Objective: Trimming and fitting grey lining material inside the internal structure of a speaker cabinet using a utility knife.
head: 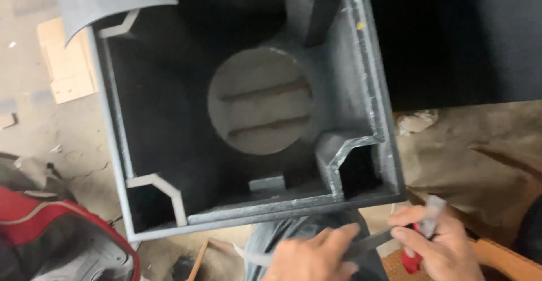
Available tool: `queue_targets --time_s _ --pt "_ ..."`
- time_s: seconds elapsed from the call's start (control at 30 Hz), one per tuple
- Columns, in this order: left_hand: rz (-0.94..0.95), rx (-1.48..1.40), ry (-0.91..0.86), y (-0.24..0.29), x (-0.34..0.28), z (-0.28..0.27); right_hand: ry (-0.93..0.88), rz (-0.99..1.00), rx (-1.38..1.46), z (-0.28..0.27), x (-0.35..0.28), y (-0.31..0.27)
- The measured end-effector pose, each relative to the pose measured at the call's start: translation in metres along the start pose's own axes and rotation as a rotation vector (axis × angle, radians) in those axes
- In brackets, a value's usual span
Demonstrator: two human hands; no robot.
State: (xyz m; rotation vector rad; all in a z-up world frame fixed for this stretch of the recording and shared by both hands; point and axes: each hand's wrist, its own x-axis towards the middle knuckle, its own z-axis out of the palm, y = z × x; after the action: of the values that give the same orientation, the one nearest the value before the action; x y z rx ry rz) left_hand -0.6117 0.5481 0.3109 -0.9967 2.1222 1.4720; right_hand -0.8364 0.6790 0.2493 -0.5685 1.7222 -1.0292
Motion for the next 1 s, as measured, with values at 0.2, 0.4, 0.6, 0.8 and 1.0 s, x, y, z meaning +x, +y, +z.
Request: queue_targets --time_s 0.2,0.4,0.6,0.8,1.0 --pt "0.637 0.178 0.56 0.007 0.014 0.0 0.308 0.111 -0.042 0.023 -0.014 0.032" --pt "0.679 0.204 0.734 -0.008 0.053 -0.018 0.304 -0.036 0.13 0.044 0.007 -0.031" --pt "0.564 0.187 0.815 -0.001 0.115 -0.047 0.264 -0.016 -0.237 -0.018 0.054 -0.044" --pt "0.506 0.26 0.777 -0.002 0.162 -0.041 0.247 -0.013 -0.244 -0.057 0.09 -0.028" --pt "0.562 0.245 0.85 -0.005 0.177 -0.031 0.122 -0.093 -0.26 -0.058 0.106 -0.022"
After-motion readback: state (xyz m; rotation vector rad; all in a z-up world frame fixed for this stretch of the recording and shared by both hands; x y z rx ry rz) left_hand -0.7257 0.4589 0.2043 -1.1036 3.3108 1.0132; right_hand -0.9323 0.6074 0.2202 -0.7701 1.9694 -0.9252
